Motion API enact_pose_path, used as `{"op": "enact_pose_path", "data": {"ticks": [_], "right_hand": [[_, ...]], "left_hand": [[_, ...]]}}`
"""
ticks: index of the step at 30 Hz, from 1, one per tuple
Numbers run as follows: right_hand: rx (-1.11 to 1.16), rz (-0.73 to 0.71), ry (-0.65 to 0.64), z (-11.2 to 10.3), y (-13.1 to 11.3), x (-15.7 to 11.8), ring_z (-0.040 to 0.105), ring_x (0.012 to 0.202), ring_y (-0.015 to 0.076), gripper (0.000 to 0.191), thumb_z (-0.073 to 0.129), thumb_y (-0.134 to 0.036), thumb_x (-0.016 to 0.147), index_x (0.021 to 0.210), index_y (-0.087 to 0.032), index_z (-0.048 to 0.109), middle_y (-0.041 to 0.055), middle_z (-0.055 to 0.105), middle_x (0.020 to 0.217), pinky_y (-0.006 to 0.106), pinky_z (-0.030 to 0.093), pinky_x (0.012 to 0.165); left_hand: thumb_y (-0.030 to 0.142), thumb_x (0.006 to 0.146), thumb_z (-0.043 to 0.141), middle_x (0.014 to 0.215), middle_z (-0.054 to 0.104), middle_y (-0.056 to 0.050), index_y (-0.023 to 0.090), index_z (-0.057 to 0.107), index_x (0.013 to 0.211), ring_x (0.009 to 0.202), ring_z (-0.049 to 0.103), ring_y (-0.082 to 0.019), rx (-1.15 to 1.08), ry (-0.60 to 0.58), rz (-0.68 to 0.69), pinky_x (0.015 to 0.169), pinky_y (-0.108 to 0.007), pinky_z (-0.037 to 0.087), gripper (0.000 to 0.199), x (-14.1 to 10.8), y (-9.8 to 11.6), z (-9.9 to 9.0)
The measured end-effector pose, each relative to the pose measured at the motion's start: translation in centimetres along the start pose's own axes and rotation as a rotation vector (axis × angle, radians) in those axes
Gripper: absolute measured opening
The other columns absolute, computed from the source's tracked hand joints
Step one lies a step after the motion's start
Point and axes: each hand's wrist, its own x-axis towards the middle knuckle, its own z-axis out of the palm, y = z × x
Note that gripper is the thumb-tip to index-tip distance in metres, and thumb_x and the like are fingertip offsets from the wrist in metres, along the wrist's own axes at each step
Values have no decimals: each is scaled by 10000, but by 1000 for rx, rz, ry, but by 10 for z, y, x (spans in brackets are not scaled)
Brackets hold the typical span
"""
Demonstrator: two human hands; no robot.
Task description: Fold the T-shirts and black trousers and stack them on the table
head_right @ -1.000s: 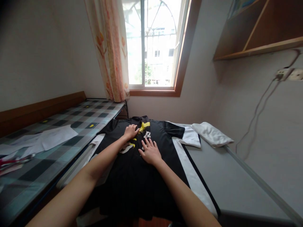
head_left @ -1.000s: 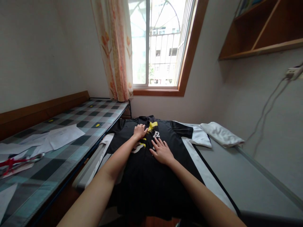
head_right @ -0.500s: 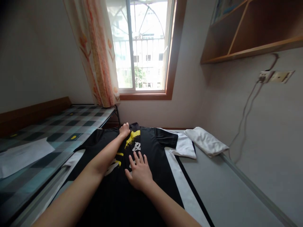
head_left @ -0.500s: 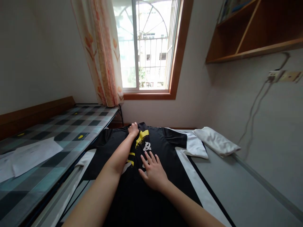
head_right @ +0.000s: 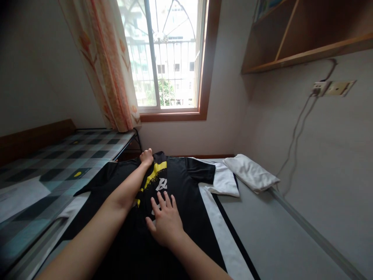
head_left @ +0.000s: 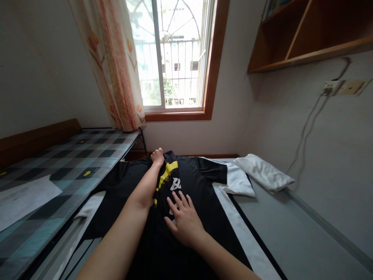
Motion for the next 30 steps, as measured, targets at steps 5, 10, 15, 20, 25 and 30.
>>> {"op": "enact_pose_path", "data": {"ticks": [5,10,15,20,25,30], "right_hand": [[23,-15,-1,-2,5,1,204,1433,307,612,432,-556,905,1441,-260,429,71,314,1540,518,126,1158],[81,-28,1,-9,12,3,279,1410,264,519,453,-493,917,1361,-236,537,76,399,1497,467,174,1161],[43,-50,51,-8,13,6,332,1379,263,486,471,-462,913,1328,-228,573,77,471,1445,454,211,1151],[-50,-61,113,-4,10,8,373,1344,268,473,498,-440,893,1302,-224,597,80,514,1405,448,242,1133],[-54,-274,122,-7,6,7,387,1343,231,380,480,-306,900,1237,-229,638,60,580,1336,447,217,1141],[-24,-474,13,-14,-6,5,492,1246,192,353,465,-194,876,1153,-228,680,48,628,1263,365,297,1082]], "left_hand": [[358,932,445,1179,611,-231,127,533,1218,1108,611,-325,27,42,-58,873,-396,487,378,-2,6,7],[409,952,402,1280,565,-152,169,507,1294,1152,588,-239,-134,56,169,942,-309,457,430,-29,-15,0],[372,980,347,1387,517,-126,148,485,1345,1296,470,-188,-191,3,366,1077,-287,346,450,-85,-47,-8],[500,977,289,1525,339,-115,171,351,1458,1432,252,-204,-78,-158,454,1157,-367,205,586,-157,-66,-16],[561,955,305,1543,297,-123,181,281,1492,1441,228,-220,-22,-212,571,1168,-406,169,658,-225,-78,-32],[459,972,331,1445,463,-77,225,451,1385,1351,383,-199,-52,-39,500,1107,-339,306,489,-263,-98,-51]]}}
